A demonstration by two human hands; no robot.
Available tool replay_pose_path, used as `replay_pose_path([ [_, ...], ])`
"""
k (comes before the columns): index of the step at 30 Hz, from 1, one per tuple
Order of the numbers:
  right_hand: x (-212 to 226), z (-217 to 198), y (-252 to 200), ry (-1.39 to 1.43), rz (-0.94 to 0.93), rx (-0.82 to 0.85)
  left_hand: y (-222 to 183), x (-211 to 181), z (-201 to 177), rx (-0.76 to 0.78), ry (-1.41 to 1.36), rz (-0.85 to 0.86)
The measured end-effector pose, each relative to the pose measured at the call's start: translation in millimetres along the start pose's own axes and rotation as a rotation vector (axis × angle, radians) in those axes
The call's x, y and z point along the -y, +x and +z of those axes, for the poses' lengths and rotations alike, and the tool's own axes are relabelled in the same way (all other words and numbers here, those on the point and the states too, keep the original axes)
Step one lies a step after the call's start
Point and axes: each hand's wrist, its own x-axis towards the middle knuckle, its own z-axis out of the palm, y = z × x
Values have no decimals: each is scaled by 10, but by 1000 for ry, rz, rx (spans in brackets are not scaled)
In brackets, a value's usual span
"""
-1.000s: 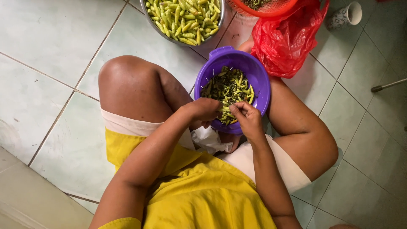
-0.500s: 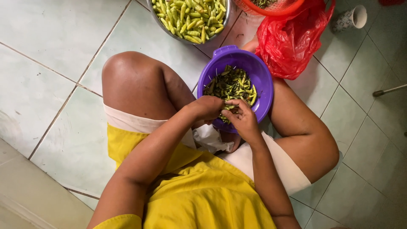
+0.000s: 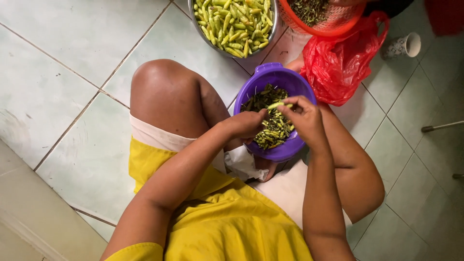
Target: A person sits on the floor and manually removes the stems from green chili peppers, sorting them into a bowl.
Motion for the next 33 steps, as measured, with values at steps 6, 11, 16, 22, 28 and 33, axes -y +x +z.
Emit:
replay_pose_path([
  [6, 611, 164, 1216, -95, -62, -78, 30, -79, 68, -17, 338, -63],
  [11, 509, 345, 1594, 166, -140, -58, 151, 122, 183, -98, 451, 51],
  [16, 313, 305, 911, 137, -140, 93, 336, 342, 204, 23, 330, 54],
  [22, -326, 83, -33, -177, 119, 255, 166, 178, 114, 26, 217, 23],
  [28, -991, 394, -568, -631, -274, 347, 243, 210, 49, 53, 222, -49],
  [33, -840, 373, -504, -862, -141, 316, 42, -55, -86, -97, -106, -90],
])
